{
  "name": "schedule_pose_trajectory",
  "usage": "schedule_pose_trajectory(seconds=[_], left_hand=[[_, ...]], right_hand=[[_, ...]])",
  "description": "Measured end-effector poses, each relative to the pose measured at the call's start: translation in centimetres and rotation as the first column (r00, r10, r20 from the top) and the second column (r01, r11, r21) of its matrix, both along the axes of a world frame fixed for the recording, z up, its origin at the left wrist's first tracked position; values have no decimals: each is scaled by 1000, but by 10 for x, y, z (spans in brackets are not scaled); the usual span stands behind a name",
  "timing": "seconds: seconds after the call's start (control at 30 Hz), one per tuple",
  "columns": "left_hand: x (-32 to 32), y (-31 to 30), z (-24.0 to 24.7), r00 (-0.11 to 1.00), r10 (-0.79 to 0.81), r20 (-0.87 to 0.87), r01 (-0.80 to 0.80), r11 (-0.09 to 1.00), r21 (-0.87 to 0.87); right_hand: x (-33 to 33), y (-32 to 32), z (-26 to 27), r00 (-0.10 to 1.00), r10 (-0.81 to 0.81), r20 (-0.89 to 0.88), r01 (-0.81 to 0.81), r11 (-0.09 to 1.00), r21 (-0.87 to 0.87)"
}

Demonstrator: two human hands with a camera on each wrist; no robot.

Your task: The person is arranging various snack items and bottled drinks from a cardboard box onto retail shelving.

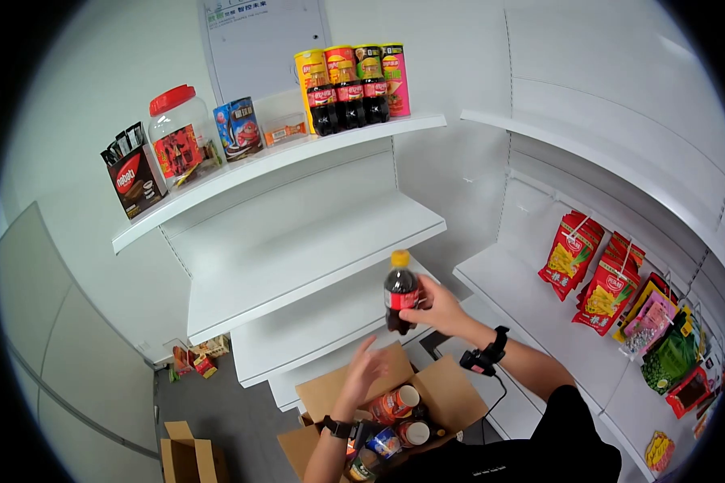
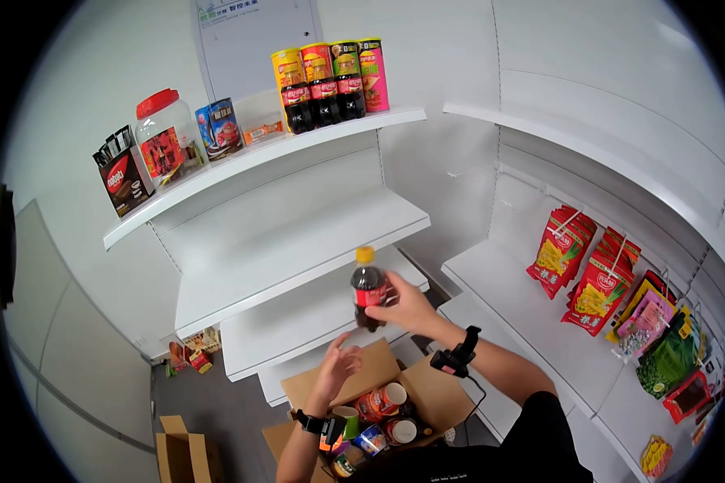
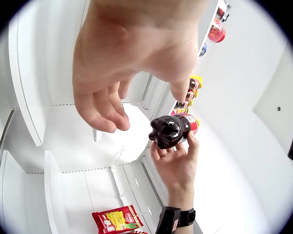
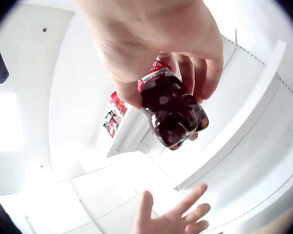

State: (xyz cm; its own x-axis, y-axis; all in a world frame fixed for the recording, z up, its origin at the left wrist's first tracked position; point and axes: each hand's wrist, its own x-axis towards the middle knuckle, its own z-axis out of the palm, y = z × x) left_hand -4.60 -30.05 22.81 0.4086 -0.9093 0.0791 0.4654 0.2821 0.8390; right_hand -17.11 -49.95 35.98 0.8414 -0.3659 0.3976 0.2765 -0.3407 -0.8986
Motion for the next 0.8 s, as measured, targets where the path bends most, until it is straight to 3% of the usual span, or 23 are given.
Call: schedule_pose_trajectory(seconds=[0.07, 0.13, 0.2, 0.3, 0.4, 0.5, 0.7, 0.8], left_hand=[[1, 3, -2, 999, 50, -7, -50, 999, 15], [3, 5, -5, 997, 77, 2, -77, 997, 22], [0, 6, -4, 992, 117, 41, -119, 991, 56], [-4, 4, -1, 982, 161, 96, -170, 981, 90], [-5, 3, -6, 978, 190, 84, -199, 974, 112], [-4, 3, -11, 967, 231, 104, -243, 962, 125], [-2, 5, -15, 931, 350, 107, -363, 921, 143], [-1, 11, -15, 904, 420, 86, -428, 892, 144]], right_hand=[[5, -24, 22, 998, -24, 50, 29, 995, -98], [13, -44, 48, 992, 11, 129, -4, 998, -57], [14, -61, 78, 995, -12, 100, 16, 999, -42], [23, -93, 116, 974, -125, 186, 177, 940, -292], [25, -111, 154, 980, -105, 171, 142, 966, -217], [34, -129, 183, 950, -173, 261, 241, 936, -255], [53, -167, 234, 937, -215, 274, 297, 904, -308], [78, -199, 249, 882, -278, 381, 425, 818, -387]])
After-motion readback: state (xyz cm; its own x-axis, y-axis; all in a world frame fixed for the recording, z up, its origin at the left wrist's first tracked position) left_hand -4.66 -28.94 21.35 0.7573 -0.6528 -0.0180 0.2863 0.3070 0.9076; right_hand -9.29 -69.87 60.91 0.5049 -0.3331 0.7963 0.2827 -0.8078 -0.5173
